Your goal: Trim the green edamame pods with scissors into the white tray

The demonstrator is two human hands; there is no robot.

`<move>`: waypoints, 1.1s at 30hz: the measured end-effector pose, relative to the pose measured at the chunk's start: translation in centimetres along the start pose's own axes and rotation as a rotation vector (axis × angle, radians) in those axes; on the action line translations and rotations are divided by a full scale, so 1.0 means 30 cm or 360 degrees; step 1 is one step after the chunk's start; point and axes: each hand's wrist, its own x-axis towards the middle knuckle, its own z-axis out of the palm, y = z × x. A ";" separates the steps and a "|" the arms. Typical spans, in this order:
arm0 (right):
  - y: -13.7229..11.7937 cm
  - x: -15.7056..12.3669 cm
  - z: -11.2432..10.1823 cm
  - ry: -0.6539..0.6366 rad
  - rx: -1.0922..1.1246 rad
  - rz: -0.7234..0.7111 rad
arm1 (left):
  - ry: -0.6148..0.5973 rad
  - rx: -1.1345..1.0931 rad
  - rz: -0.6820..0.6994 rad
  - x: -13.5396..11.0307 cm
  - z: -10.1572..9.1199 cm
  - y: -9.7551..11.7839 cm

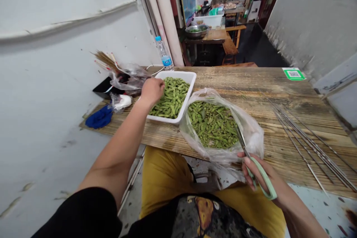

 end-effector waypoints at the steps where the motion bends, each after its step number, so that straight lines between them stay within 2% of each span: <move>1: -0.003 0.001 0.006 -0.0058 0.0099 0.0063 | -0.0109 0.0058 0.0012 0.004 0.010 -0.008; 2: -0.005 0.001 0.010 -0.0123 0.0221 0.0132 | -0.0147 0.0078 0.0028 -0.004 0.016 -0.004; 4: -0.007 0.003 0.018 -0.0203 0.0501 0.0282 | -0.0043 -0.0015 0.0105 -0.051 0.020 0.041; 6: -0.008 0.005 0.027 -0.0182 0.0735 0.0402 | 0.0092 -0.0270 0.0267 -0.124 0.030 0.135; 7: -0.008 0.006 0.032 -0.0143 0.0805 0.0425 | 0.0057 -0.0444 0.0387 -0.165 0.045 0.196; 9: -0.010 0.008 0.045 -0.0050 0.0854 0.0394 | -0.0325 -0.0755 0.0764 -0.241 0.097 0.327; 11: -0.014 0.008 0.058 0.0017 0.0840 0.0334 | -0.0650 -0.0900 0.1043 -0.296 0.172 0.443; 13: -0.017 0.004 0.067 0.0051 0.0814 0.0341 | -0.0784 -0.0806 0.1153 -0.323 0.246 0.523; 16: -0.014 -0.010 0.072 0.0054 0.0815 0.0390 | -0.0826 -0.0528 0.1199 -0.328 0.305 0.567; 19: -0.001 -0.027 0.071 0.0001 0.0801 0.0362 | -0.0832 -0.0629 0.1100 -0.316 0.291 0.556; 21: 0.006 -0.035 0.073 -0.0004 0.0709 0.0285 | -0.0889 -0.0977 0.0843 -0.311 0.263 0.538; 23: 0.006 -0.036 0.077 0.0044 0.0530 0.0147 | -0.1022 -0.1347 0.0523 -0.315 0.237 0.522; 25: -0.001 -0.032 0.084 0.0069 0.0356 0.0026 | -0.1181 -0.1579 0.0315 -0.327 0.221 0.512; 28: -0.019 -0.017 0.094 0.0024 0.0214 -0.0024 | -0.1286 -0.1680 0.0175 -0.353 0.210 0.507; 33: -0.024 0.009 0.100 -0.0002 0.0038 -0.0042 | -0.1267 -0.1755 0.0001 -0.387 0.200 0.516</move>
